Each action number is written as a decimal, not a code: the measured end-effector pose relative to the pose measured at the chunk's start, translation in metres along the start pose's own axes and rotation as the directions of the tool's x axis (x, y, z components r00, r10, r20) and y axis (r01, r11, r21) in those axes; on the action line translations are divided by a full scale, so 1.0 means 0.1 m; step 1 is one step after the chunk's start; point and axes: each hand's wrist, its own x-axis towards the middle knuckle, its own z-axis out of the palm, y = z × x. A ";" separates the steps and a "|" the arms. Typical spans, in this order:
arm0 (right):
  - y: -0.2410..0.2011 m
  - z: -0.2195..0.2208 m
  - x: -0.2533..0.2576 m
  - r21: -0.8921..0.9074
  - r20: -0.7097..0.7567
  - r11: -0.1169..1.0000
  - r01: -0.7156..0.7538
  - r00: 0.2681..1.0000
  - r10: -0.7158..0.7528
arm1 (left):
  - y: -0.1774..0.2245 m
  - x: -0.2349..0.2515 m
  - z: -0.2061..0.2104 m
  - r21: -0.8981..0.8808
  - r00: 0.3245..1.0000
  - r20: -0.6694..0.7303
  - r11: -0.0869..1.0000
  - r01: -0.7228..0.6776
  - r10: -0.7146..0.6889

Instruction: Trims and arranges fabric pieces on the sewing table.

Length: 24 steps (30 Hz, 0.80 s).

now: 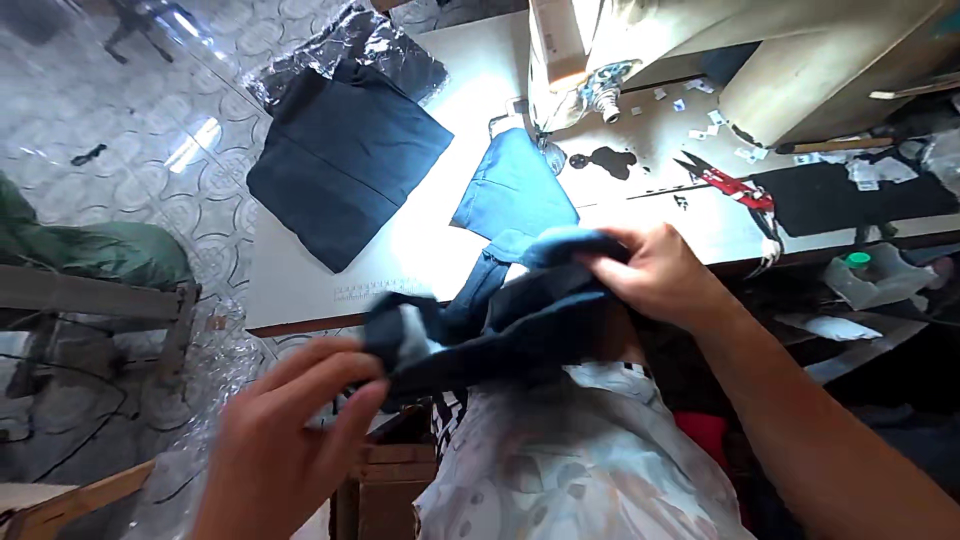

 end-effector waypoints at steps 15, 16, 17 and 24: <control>0.28 0.53 -0.51 -0.094 0.107 0.969 -0.227 0.966 0.237 | -0.37 -0.27 0.62 0.187 0.879 -0.143 0.859 0.476 -0.455; 0.27 0.55 -0.50 -0.077 0.117 0.976 -0.206 0.970 0.214 | -0.39 -0.27 0.59 0.211 0.876 -0.119 0.850 0.482 -0.467; 0.25 0.56 -0.48 -0.061 0.128 0.979 -0.194 0.971 0.201 | -0.41 -0.28 0.55 0.242 0.879 -0.112 0.846 0.476 -0.463; 0.20 0.48 -0.53 0.072 0.227 0.959 -0.272 0.941 0.250 | -0.39 -0.25 0.58 0.139 0.847 -0.239 0.847 0.513 -0.474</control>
